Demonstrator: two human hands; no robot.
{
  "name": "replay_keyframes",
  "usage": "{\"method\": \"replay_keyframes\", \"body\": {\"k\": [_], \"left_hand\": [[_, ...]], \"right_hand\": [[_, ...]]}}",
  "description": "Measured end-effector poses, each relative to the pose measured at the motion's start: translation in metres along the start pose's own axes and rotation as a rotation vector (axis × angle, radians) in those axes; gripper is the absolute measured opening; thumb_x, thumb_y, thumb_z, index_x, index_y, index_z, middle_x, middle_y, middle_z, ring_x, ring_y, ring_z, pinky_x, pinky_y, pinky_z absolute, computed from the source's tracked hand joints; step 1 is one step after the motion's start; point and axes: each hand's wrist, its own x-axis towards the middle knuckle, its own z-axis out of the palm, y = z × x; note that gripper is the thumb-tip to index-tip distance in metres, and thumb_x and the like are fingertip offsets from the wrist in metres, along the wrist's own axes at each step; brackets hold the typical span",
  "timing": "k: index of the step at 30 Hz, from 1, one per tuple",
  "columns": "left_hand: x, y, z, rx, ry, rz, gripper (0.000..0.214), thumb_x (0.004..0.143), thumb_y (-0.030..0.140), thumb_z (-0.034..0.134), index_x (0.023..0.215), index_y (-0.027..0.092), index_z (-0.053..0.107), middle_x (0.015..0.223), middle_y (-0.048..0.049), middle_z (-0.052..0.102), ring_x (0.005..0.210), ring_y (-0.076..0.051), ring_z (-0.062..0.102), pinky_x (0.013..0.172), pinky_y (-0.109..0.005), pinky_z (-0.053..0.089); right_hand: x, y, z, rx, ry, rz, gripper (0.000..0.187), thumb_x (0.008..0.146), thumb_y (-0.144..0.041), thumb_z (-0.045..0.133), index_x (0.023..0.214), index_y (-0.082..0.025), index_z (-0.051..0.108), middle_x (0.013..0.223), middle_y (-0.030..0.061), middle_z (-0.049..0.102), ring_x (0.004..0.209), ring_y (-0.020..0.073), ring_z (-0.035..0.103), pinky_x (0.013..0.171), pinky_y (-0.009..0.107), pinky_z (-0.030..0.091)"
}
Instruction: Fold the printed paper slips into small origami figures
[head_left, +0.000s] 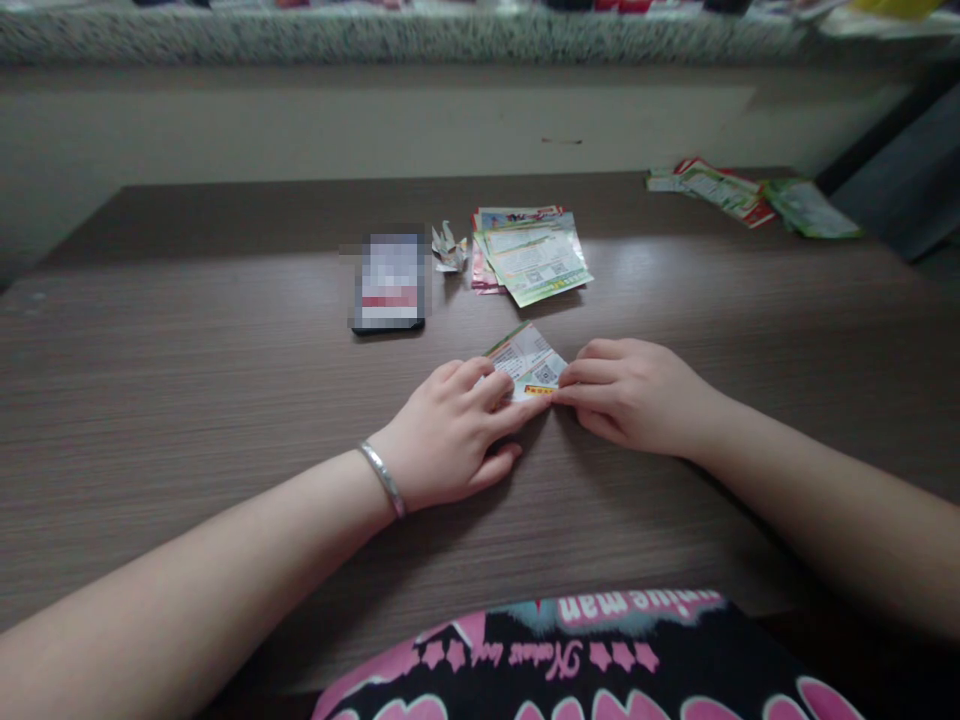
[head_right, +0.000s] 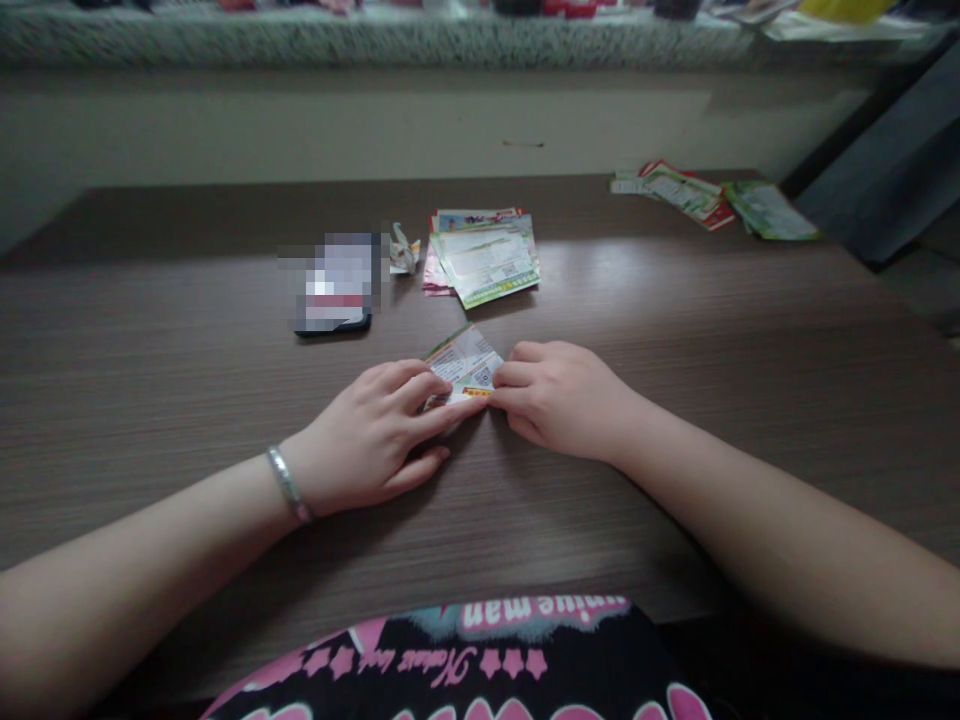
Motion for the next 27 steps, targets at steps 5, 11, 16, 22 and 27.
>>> {"method": "replay_keyframes", "body": {"k": [5,11,16,22,27], "left_hand": [[0.002,0.003,-0.003,0.001,0.014,-0.022,0.046,0.093,0.039,0.042,0.138,0.028,0.046,0.116,-0.0097,0.055,0.110,-0.029,0.047,0.095,-0.047,0.042],[0.003,0.003,-0.005,0.023,0.027,-0.019,0.043,0.092,0.037,0.044,0.134,0.028,0.050,0.115,-0.0103,0.056,0.104,-0.028,0.050,0.088,-0.044,0.045],[0.003,0.002,-0.007,0.050,0.032,-0.004,0.041,0.093,0.032,0.042,0.132,0.028,0.052,0.127,-0.0092,0.053,0.109,-0.029,0.050,0.089,-0.045,0.046],[-0.001,-0.002,-0.012,0.056,-0.006,0.028,0.039,0.093,0.025,0.040,0.129,0.027,0.054,0.122,-0.0080,0.058,0.107,-0.026,0.054,0.090,-0.042,0.047],[-0.006,-0.007,-0.020,0.033,-0.059,0.030,0.041,0.088,0.023,0.047,0.128,0.027,0.056,0.120,-0.0069,0.059,0.109,-0.026,0.055,0.095,-0.042,0.046]], "right_hand": [[0.002,-0.003,-0.002,-0.027,-0.032,0.009,0.017,0.086,-0.020,0.053,0.093,-0.018,0.069,0.091,0.0060,0.068,0.086,0.0193,0.055,0.074,0.032,0.043],[0.004,-0.005,-0.002,-0.040,-0.064,0.059,0.015,0.085,-0.021,0.052,0.086,-0.019,0.067,0.093,0.0067,0.066,0.083,0.0189,0.056,0.071,0.031,0.042],[0.003,-0.005,-0.001,-0.026,-0.055,0.074,0.017,0.085,-0.021,0.052,0.091,-0.020,0.068,0.096,0.0063,0.066,0.084,0.0194,0.057,0.072,0.031,0.042],[0.002,-0.004,0.001,-0.020,-0.042,0.068,0.018,0.084,-0.020,0.052,0.090,-0.018,0.070,0.094,0.0075,0.067,0.083,0.0191,0.057,0.071,0.031,0.042],[0.002,-0.005,0.002,-0.007,-0.036,0.066,0.018,0.084,-0.019,0.052,0.089,-0.019,0.070,0.095,0.0078,0.067,0.083,0.0189,0.056,0.072,0.030,0.042]]}}
